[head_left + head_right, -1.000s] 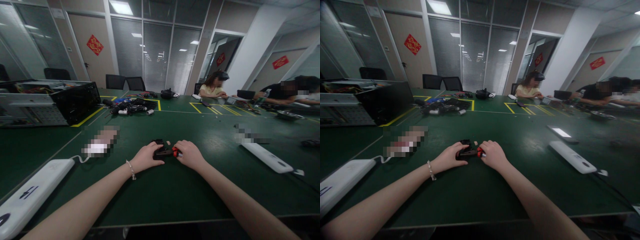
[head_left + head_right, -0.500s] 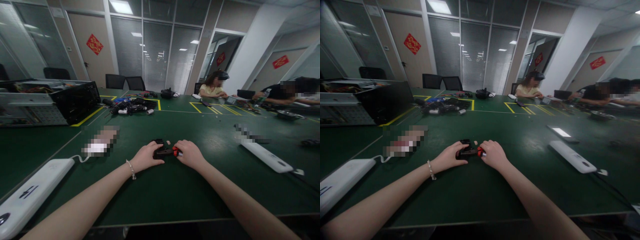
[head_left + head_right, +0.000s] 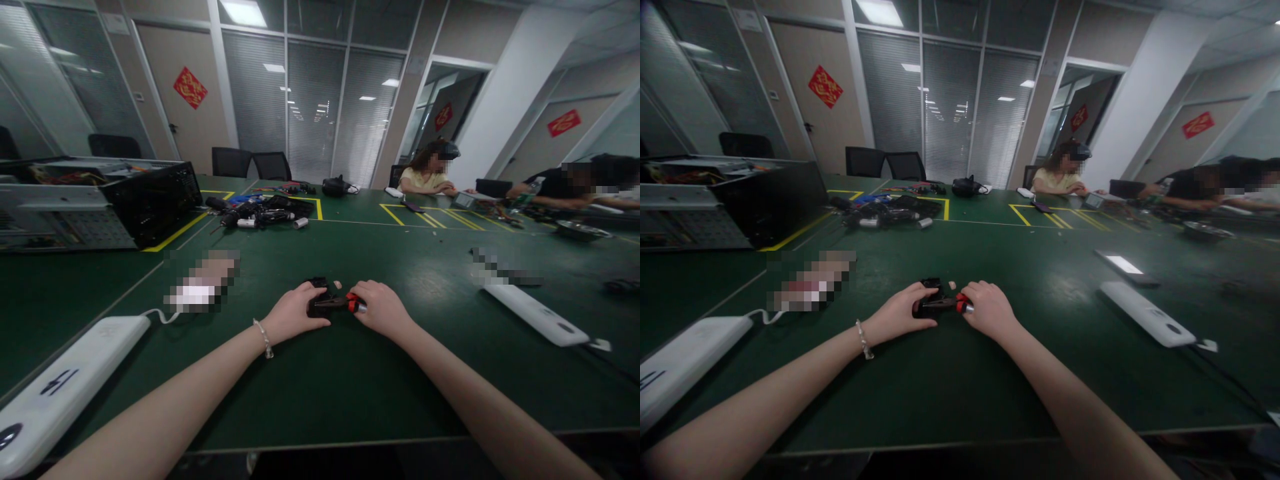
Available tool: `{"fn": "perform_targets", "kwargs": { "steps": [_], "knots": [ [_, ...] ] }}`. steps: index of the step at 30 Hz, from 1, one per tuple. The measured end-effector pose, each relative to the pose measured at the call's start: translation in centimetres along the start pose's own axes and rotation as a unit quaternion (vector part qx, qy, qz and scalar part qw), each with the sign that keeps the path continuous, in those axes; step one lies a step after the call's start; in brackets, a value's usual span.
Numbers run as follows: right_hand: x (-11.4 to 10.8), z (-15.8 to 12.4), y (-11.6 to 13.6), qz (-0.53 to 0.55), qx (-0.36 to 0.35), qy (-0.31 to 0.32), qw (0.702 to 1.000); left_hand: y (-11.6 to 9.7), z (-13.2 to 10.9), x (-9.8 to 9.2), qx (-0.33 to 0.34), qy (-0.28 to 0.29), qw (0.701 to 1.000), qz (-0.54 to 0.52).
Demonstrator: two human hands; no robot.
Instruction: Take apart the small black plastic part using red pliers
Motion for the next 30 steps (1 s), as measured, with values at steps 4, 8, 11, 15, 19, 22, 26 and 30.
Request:
{"fn": "perform_targets", "kwargs": {
  "steps": [4,8,11,15,19,22,26,30],
  "knots": [
    [-0.01,-0.02,-0.13,0.008,0.008,0.001,1.000,-0.12,-0.06,-0.02,-0.012,-0.005,1.000,0.004],
    [-0.18,-0.04,0.05,-0.014,-0.004,-0.013,1.000,-0.15,0.00,0.06,-0.017,-0.009,1.000,-0.005],
    [-0.31,-0.01,0.29,-0.024,-0.009,-0.015,1.000,-0.06,0.09,0.14,-0.011,-0.012,1.000,-0.008],
    [-0.44,0.07,0.33,-0.023,-0.001,-0.007,1.000,0.00,0.13,0.12,-0.010,-0.010,1.000,-0.012],
    [-0.46,0.03,0.12,-0.012,0.006,0.000,1.000,-0.11,0.01,0.01,-0.023,0.000,1.000,-0.011],
    [-0.40,-0.01,0.07,-0.015,0.006,0.001,1.000,-0.16,-0.05,-0.06,-0.028,0.001,1.000,-0.013],
    [-0.32,0.06,0.20,-0.018,0.005,0.001,1.000,-0.07,0.02,-0.01,-0.020,-0.004,1.000,-0.015],
    [-0.40,0.14,0.25,-0.011,0.010,0.003,1.000,0.07,0.07,0.08,-0.010,-0.007,1.000,-0.015]
  ]
}}
Point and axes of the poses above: each hand's wrist, its own z-axis towards the middle knuckle, its own x-axis out of the palm, y = z × x, the point moved 2 cm from there along z, towards the middle knuckle, and after that the axes turned 12 degrees about -x, right-handed, at the moved point
